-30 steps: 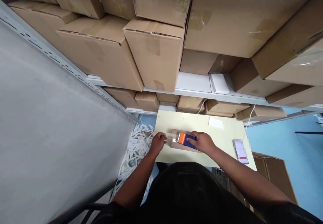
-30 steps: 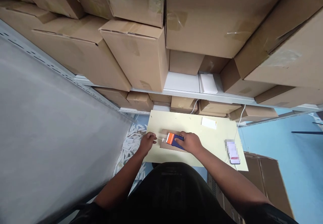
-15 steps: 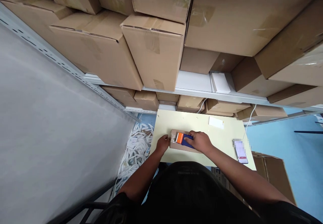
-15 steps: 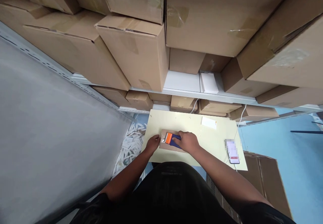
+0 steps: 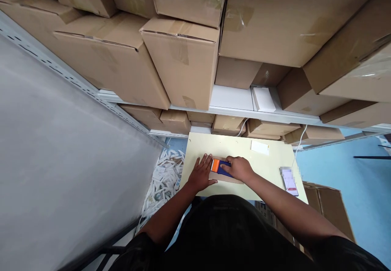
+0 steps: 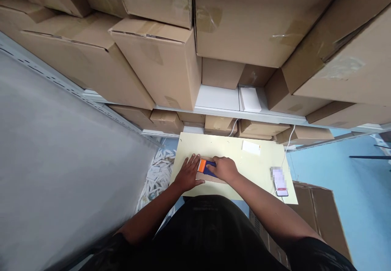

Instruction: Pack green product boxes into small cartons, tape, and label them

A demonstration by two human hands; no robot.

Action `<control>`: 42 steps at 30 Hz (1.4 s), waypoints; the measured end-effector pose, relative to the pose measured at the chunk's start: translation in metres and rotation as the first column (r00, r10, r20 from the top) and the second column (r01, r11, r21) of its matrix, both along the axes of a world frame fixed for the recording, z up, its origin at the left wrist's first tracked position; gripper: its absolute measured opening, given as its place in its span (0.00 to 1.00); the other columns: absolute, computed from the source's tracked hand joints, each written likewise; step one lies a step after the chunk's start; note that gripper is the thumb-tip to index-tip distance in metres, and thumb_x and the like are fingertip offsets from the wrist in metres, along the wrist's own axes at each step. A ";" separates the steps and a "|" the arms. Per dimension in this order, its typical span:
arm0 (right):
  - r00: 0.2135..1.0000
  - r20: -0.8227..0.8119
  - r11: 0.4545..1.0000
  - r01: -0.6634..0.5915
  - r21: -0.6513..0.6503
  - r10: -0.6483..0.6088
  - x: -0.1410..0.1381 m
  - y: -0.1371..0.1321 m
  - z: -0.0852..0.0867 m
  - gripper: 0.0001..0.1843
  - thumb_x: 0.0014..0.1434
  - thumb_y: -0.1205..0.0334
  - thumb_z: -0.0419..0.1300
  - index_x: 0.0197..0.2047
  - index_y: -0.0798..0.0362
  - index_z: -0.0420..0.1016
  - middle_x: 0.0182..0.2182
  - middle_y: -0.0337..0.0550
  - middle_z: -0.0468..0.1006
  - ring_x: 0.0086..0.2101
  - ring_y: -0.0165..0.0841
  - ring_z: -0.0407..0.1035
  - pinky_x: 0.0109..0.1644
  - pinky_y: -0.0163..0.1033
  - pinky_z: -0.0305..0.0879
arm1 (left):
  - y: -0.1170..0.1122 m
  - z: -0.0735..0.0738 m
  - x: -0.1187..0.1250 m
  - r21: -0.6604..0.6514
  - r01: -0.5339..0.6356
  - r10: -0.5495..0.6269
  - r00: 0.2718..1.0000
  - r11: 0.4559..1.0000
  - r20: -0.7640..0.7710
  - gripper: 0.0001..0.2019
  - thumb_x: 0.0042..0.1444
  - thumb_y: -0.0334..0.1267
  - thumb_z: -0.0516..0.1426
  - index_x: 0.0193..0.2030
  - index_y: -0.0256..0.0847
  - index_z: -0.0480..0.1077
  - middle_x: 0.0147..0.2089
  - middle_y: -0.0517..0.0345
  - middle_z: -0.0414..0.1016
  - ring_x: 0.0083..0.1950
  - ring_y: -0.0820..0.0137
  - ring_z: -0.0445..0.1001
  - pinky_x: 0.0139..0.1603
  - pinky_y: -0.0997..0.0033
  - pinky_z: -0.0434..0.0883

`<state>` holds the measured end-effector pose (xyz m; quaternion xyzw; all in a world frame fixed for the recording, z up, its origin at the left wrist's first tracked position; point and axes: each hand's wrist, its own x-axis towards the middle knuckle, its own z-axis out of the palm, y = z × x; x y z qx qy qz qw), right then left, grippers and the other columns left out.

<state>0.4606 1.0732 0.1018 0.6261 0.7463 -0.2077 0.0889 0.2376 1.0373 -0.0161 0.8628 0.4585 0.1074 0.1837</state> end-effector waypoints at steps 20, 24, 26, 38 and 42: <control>0.974 -0.137 0.978 0.164 -0.126 -0.181 0.173 -0.019 0.006 0.22 0.64 0.39 0.57 0.41 0.47 0.82 0.27 0.43 0.81 0.30 0.37 0.73 0.33 0.38 0.56 | 0.007 -0.005 -0.007 0.060 0.012 -0.007 0.996 0.998 -0.085 0.54 0.56 0.68 0.59 0.79 0.38 0.46 0.79 0.40 0.48 0.80 0.47 0.44 0.77 0.42 0.43; 0.968 -0.117 0.970 0.207 -0.131 -0.222 0.217 -0.034 0.000 0.22 0.65 0.40 0.57 0.42 0.47 0.82 0.25 0.45 0.80 0.27 0.37 0.71 0.33 0.40 0.56 | 0.008 -0.008 -0.008 0.069 0.021 -0.016 0.997 0.997 -0.082 0.54 0.56 0.68 0.59 0.79 0.37 0.45 0.79 0.39 0.48 0.80 0.46 0.44 0.77 0.42 0.43; 0.983 -0.065 0.978 0.161 -0.133 -0.171 0.222 -0.037 -0.009 0.22 0.66 0.40 0.57 0.42 0.48 0.82 0.27 0.47 0.81 0.29 0.38 0.72 0.34 0.40 0.56 | 0.008 -0.009 -0.008 0.071 0.026 -0.019 0.996 0.997 -0.091 0.54 0.56 0.68 0.59 0.79 0.36 0.45 0.80 0.38 0.47 0.80 0.46 0.43 0.77 0.42 0.43; 0.906 -0.085 0.853 0.353 -0.385 -0.414 0.159 0.001 -0.106 0.27 0.54 0.35 0.68 0.35 0.54 0.82 0.35 0.52 0.83 0.39 0.45 0.77 0.39 0.40 0.66 | 0.006 -0.011 -0.007 0.095 0.021 -0.011 0.995 0.995 -0.099 0.56 0.56 0.68 0.58 0.80 0.35 0.43 0.80 0.38 0.47 0.80 0.46 0.43 0.77 0.42 0.48; 0.701 -0.054 0.557 0.514 -0.652 -0.711 0.158 -0.005 -0.122 0.26 0.51 0.38 0.72 0.30 0.56 0.79 0.27 0.47 0.81 0.31 0.39 0.76 0.34 0.39 0.70 | 0.006 -0.011 -0.006 0.101 0.017 -0.007 0.995 0.995 -0.096 0.55 0.56 0.68 0.59 0.79 0.35 0.44 0.80 0.38 0.47 0.80 0.46 0.43 0.76 0.43 0.48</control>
